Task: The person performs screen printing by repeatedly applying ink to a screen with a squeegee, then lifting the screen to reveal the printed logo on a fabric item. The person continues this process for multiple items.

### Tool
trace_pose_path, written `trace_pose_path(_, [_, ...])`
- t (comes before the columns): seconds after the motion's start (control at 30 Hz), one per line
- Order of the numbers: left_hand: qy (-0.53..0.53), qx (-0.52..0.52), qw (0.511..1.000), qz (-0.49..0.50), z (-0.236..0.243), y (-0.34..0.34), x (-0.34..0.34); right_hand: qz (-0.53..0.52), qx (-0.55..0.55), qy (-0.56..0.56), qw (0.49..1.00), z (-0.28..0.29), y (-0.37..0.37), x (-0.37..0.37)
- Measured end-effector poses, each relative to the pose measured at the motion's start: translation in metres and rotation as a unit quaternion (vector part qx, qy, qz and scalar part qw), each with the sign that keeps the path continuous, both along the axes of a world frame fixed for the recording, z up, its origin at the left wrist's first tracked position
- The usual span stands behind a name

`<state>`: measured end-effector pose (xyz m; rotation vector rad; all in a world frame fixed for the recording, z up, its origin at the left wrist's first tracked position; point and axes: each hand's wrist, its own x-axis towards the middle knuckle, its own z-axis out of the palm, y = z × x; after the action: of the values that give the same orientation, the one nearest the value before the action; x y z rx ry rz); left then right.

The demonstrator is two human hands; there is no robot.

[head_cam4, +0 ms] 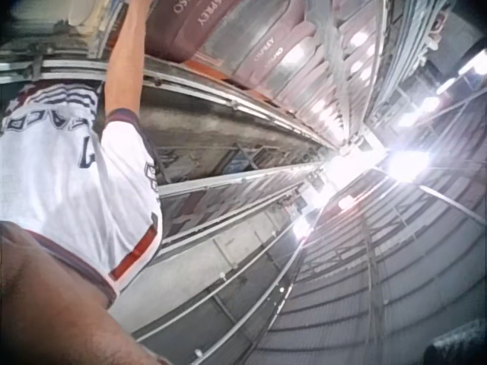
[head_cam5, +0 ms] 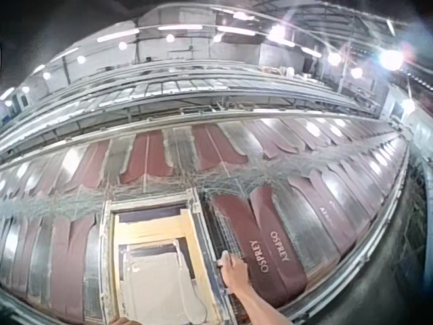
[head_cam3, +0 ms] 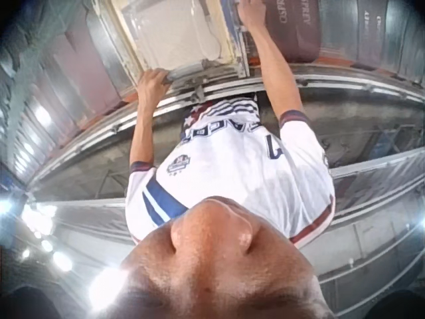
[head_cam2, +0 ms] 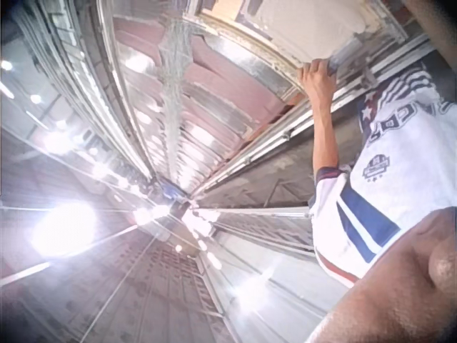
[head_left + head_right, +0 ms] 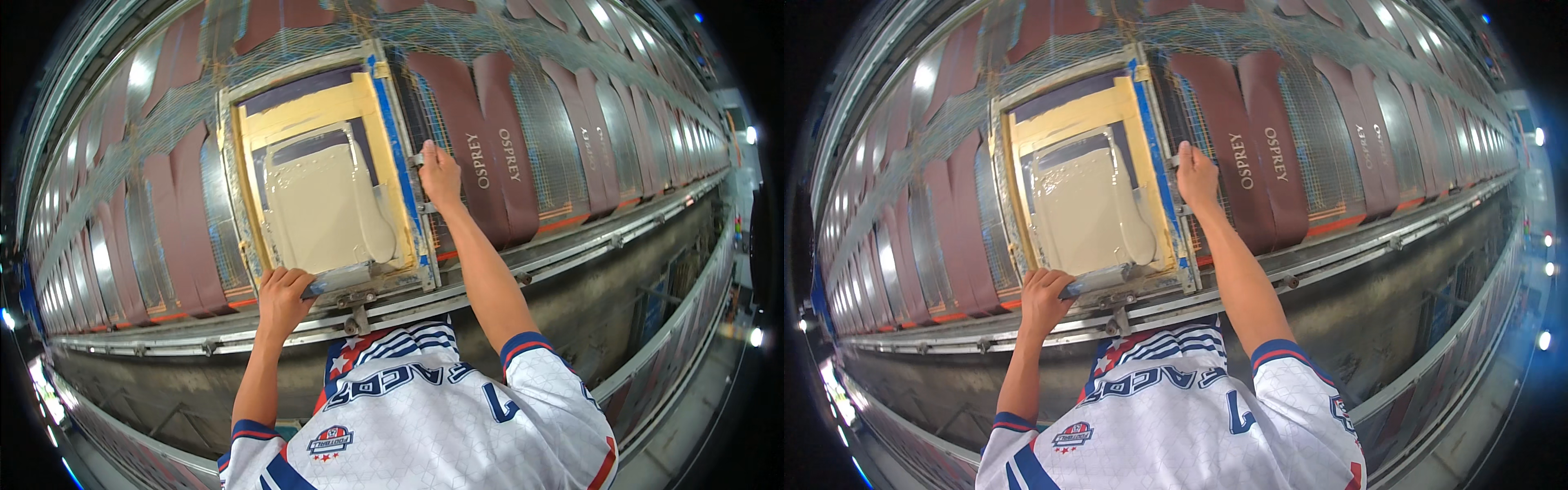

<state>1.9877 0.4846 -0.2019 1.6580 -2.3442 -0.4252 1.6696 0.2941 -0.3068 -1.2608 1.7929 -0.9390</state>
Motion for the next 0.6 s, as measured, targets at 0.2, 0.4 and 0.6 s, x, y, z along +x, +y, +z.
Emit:
trace_pose_path(0.2, [-0.037,-0.001,0.999,-0.024,0.009,-0.011,0.000,0.133,0.137,0.093,0.977,0.063,-0.003,-0.031])
trace_pose_path(0.4, [-0.062,0.017,0.997,-0.036,0.008,-0.016,-0.002,-0.014,0.135,-0.502,0.854,0.099,0.039,-0.121])
trace_pose_path(0.6, [-0.072,0.000,0.997,-0.027,-0.001,0.000,-0.007,-0.074,0.032,-0.403,0.912,0.086,0.142,-0.255])
